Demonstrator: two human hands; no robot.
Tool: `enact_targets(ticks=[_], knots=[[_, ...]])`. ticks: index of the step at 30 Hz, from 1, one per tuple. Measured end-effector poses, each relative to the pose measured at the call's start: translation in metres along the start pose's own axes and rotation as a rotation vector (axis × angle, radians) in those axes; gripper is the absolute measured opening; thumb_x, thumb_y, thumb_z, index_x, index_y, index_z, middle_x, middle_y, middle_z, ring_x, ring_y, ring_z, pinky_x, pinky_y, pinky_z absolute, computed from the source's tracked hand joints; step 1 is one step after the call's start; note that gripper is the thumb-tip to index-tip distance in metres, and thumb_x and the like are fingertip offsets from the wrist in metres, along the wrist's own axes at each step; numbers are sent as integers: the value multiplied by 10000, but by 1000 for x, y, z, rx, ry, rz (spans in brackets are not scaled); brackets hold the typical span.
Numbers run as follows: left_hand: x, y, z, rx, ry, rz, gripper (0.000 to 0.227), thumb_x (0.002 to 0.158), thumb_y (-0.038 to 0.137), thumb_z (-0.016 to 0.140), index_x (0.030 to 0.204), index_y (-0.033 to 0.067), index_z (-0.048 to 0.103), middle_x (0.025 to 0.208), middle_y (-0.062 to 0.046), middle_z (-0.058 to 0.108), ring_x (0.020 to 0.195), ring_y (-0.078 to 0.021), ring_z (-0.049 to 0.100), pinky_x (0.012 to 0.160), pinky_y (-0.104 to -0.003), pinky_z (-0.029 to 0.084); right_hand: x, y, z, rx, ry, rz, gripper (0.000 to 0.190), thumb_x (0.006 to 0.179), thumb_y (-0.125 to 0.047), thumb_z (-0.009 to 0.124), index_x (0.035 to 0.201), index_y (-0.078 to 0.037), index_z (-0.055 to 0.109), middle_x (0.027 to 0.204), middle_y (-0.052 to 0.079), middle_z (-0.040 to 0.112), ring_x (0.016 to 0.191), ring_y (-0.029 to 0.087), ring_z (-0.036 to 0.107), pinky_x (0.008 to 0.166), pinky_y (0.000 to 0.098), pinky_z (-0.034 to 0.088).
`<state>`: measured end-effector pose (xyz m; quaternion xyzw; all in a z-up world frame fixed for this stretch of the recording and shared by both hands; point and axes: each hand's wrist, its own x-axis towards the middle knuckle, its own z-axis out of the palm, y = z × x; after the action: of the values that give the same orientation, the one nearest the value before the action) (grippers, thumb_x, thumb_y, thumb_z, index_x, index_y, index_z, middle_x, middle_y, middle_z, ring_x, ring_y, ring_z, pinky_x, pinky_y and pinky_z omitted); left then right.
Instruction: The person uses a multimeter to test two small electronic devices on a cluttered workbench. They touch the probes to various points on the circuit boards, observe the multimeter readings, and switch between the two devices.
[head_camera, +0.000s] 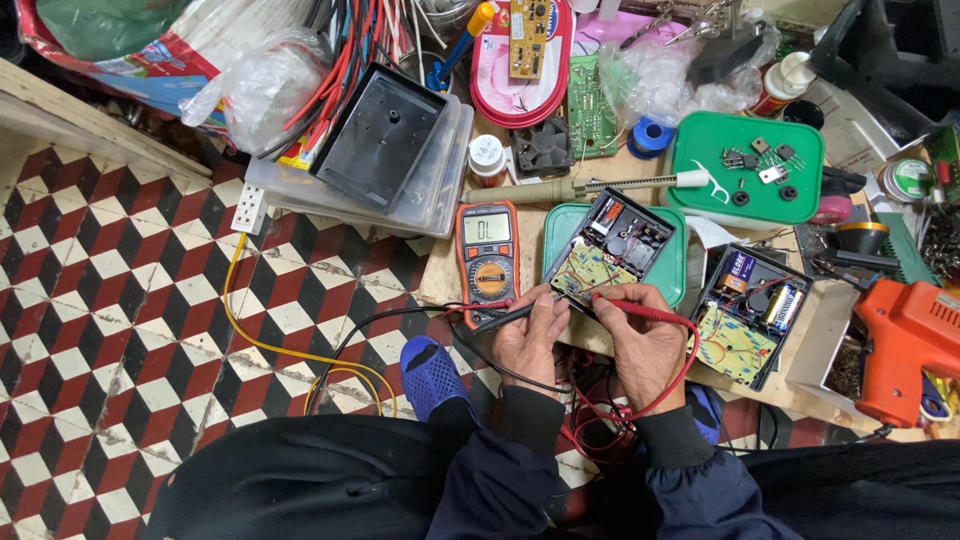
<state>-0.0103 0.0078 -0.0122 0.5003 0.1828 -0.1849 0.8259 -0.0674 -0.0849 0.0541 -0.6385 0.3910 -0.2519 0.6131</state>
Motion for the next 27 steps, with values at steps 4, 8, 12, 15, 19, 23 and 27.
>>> enact_targets(ticks=[4,8,12,15,19,23,27], knots=[[0,0,2,0,-2,5,311,1037,135,775,1291,-44,778,1169,-269,806,1073,-314,826,987,-400,696,3,6,-2,10,1,0,149,921,-100,867,1049,-79,795,973,83,805,835,94,697,785,243,603],[0,3,4,-2,-9,6,330,1034,127,779,1306,-60,769,1181,-280,799,1103,-337,818,1007,-424,691,3,5,-3,6,-5,-4,150,921,-94,871,1046,-65,792,984,102,813,836,108,695,787,252,604],[-2,7,6,16,-22,23,333,1028,130,792,1303,-57,776,1177,-280,801,1108,-348,820,1003,-424,695,2,5,-2,20,-3,-5,145,920,-99,872,1038,-68,795,979,96,814,829,103,698,774,249,605],[-2,6,5,25,-29,23,336,1031,129,785,1310,-58,773,1183,-274,797,1119,-343,815,1009,-424,690,4,7,-2,27,-1,-7,143,921,-93,873,1035,-63,792,979,96,814,825,98,696,773,240,605],[-5,9,4,71,-10,50,330,1032,134,783,1298,-61,777,1161,-284,804,1098,-347,824,995,-425,697,4,5,-2,22,-4,7,157,920,-108,877,1049,-71,795,988,100,810,831,113,695,776,259,606],[-3,8,6,46,-21,28,331,1030,128,788,1304,-58,776,1163,-279,801,1105,-351,820,1002,-432,691,3,3,-1,26,5,1,154,914,-96,879,1044,-66,802,967,101,812,815,109,697,773,259,611],[-4,9,10,-10,0,-4,341,1029,126,782,1313,-63,768,1180,-264,798,1100,-335,817,1015,-426,686,3,2,0,36,15,6,153,910,-101,881,1040,-71,807,962,99,814,812,106,710,770,261,613]])
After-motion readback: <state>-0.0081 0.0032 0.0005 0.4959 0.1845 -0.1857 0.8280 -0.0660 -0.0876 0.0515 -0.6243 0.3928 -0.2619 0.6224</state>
